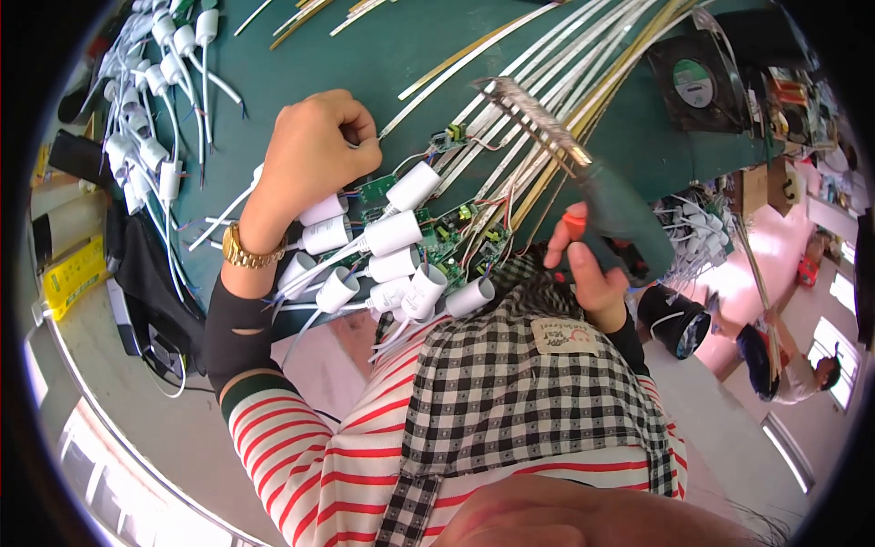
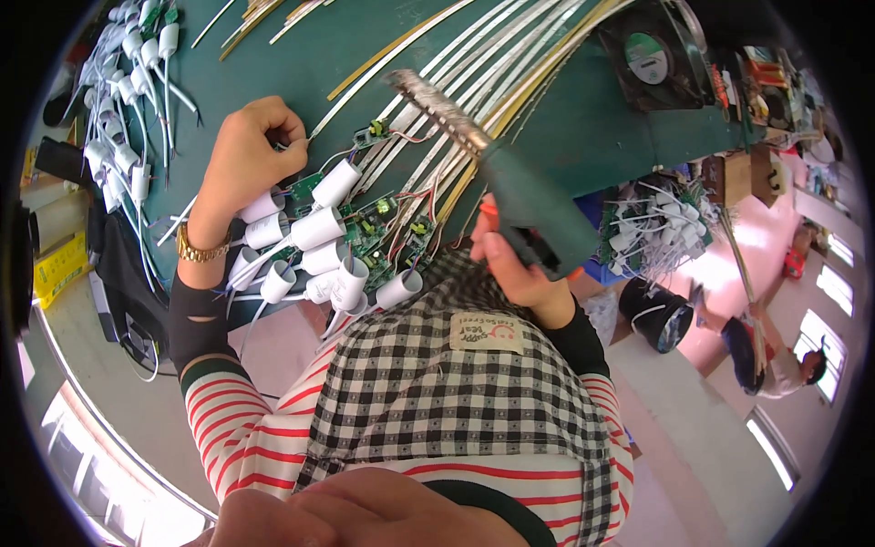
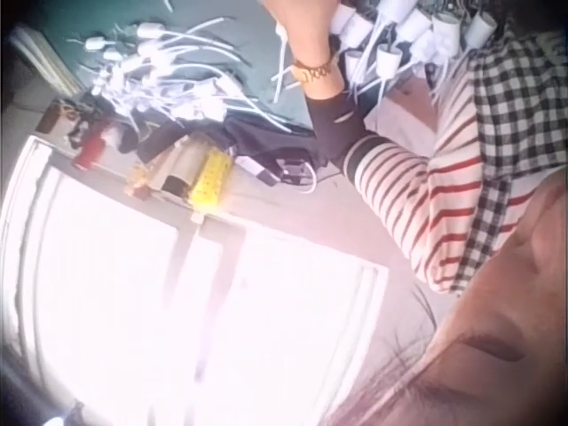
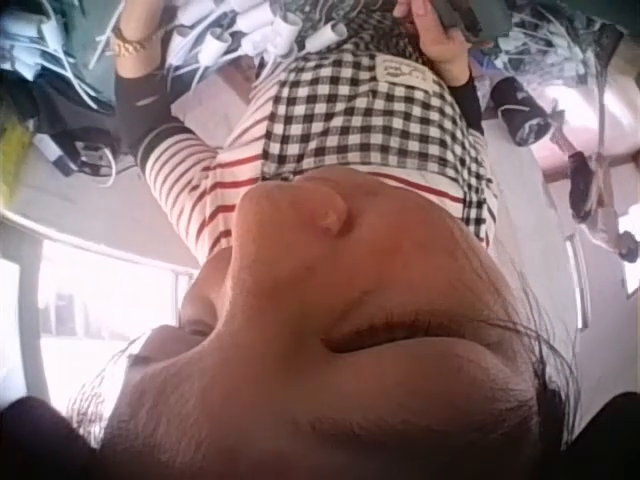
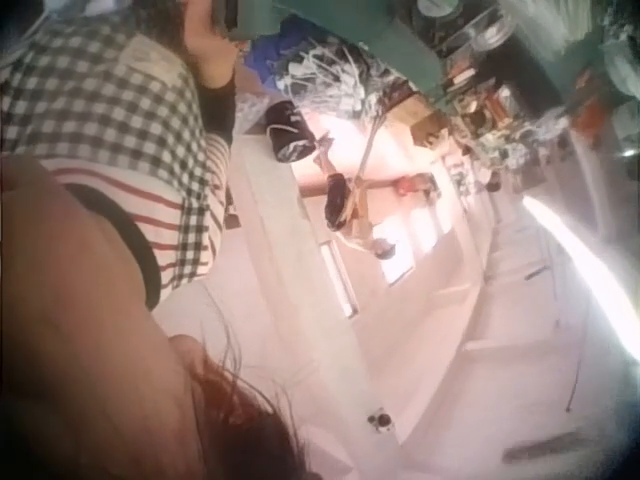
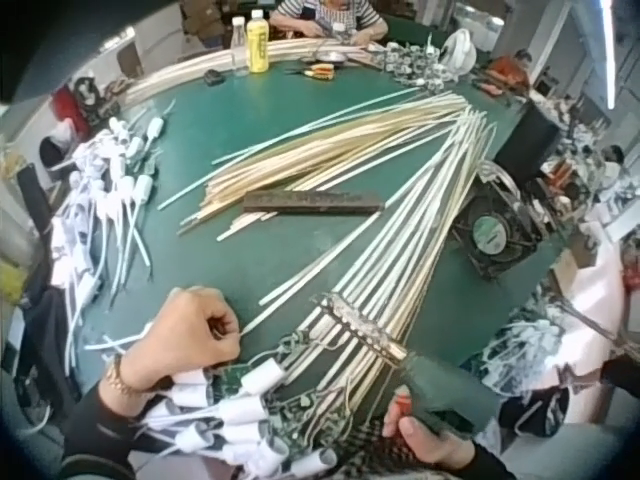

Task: The person assembles LED light strips by hand, joining them with wiring harnesses and plastic diffusers, then heat-sealing the connections with a heat gun.

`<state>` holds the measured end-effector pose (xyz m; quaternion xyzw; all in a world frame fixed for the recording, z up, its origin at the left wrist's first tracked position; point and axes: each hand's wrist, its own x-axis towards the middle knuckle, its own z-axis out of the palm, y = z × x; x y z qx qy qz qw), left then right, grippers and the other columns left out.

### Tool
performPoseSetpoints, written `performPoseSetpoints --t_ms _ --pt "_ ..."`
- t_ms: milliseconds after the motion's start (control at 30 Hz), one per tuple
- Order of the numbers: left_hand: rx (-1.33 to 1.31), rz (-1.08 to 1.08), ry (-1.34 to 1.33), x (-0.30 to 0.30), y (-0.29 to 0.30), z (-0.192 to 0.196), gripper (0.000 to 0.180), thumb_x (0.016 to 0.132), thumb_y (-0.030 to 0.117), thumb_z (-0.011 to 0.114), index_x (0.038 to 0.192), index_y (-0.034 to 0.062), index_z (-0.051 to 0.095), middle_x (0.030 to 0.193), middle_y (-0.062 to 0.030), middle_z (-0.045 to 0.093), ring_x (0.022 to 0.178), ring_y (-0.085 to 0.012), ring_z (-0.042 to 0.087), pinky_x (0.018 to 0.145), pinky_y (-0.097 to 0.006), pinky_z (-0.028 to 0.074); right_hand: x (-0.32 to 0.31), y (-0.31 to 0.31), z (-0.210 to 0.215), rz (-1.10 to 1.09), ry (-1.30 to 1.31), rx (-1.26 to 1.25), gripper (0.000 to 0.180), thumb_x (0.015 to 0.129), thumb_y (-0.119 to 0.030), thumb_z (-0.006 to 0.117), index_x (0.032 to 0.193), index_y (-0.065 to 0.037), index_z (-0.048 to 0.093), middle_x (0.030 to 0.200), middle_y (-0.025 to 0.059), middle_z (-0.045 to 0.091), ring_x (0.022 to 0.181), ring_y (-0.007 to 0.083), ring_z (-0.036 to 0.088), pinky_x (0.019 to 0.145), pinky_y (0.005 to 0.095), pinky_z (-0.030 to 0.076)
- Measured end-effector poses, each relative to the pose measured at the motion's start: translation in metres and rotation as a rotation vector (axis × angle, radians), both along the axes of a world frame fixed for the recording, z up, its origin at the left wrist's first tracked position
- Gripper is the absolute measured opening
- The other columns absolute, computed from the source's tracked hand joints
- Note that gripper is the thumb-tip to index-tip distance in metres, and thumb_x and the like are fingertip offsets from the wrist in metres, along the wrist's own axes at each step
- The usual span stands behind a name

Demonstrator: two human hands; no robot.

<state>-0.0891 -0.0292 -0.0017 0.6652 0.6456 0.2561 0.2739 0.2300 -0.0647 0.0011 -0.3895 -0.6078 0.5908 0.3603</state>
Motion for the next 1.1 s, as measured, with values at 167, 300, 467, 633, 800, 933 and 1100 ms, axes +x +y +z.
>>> performPoseSetpoints --t_ms 167,300,467,633,800,933,1100 --pt "0.023 -0.039 -0.012 0.003 0.009 -0.002 0.007 0.063 0.007 0.064 0.065 0.0029 0.058 0.063 -0.0102 0.056 0.057 -0.024 0.058 0.055 -0.032 0.046 0.039 0.006 -0.003 -0.299 0.131 0.107 0.038 0.087 -0.02 0.054 0.118 -0.003 0.041 0.083 0.0113 0.055 0.064 0.0174 0.054 0.059 0.0301 0.047" --pt "0.013 -0.054 0.007 0.003 0.004 -0.002 0.007 0.069 -0.001 0.06 0.067 -0.0005 0.054 0.059 -0.0047 0.05 0.054 -0.0099 0.047 0.052 -0.024 0.04 0.062 0.027 0.0 -0.544 0.448 0.271 0.028 0.089 -0.015 0.053 0.112 -0.002 0.047 0.08 0.0125 0.057 0.061 0.0181 0.058 0.055 0.0293 0.049" --pt "-0.043 0.0 -0.033 0.009 0.002 0.001 0.006 0.065 -0.003 0.062 0.065 -0.0025 0.056 0.062 -0.0078 0.051 0.055 -0.0158 0.051 0.053 -0.028 0.042 0.098 0.051 0.011 -0.809 0.482 0.406 0.028 0.088 -0.013 0.053 0.112 0.0 0.048 0.078 0.0129 0.057 0.057 0.0191 0.057 0.053 0.0292 0.048" --pt "-0.066 0.017 -0.052 0.009 0.001 0.003 0.006 0.066 -0.004 0.062 0.065 -0.0037 0.056 0.064 -0.0071 0.052 0.056 -0.0137 0.051 0.055 -0.025 0.044 0.131 0.07 0.006 -0.963 0.614 0.397 0.027 0.09 -0.017 0.052 0.112 -0.003 0.049 0.079 0.0117 0.056 0.059 0.0194 0.056 0.055 0.0319 0.048" --pt "-0.019 0.0 0.012 0.006 0.0 0.001 0.006 0.066 -0.004 0.062 0.065 -0.0027 0.056 0.064 -0.0071 0.052 0.055 -0.0142 0.051 0.053 -0.026 0.043 0.166 0.096 0.001 -0.977 0.847 0.219 0.023 0.089 -0.023 0.051 0.103 -0.005 0.051 0.079 0.007 0.052 0.067 0.0177 0.052 0.065 0.034 0.045" --pt "0.014 -0.03 -0.019 0.004 -0.002 0.001 0.007 0.066 -0.004 0.062 0.065 -0.0026 0.055 0.064 -0.0085 0.052 0.055 -0.0168 0.052 0.053 -0.028 0.043 0.165 0.096 -0.005 -1.042 0.999 0.181 0.021 0.087 -0.022 0.053 0.1 -0.004 0.052 0.079 0.0046 0.051 0.07 0.0172 0.051 0.068 0.0345 0.045" --pt "0.063 -0.076 -0.02 0.0 -0.006 0.001 0.009 0.07 -0.001 0.064 0.077 -0.0024 0.058 0.068 -0.0102 0.057 0.058 -0.0197 0.055 0.057 -0.03 0.045 0.15 0.078 -0.011 -1.085 0.999 0.17 0.019 0.087 -0.022 0.053 0.098 -0.006 0.052 0.079 0.0024 0.048 0.069 0.0155 0.048 0.069 0.0314 0.041"
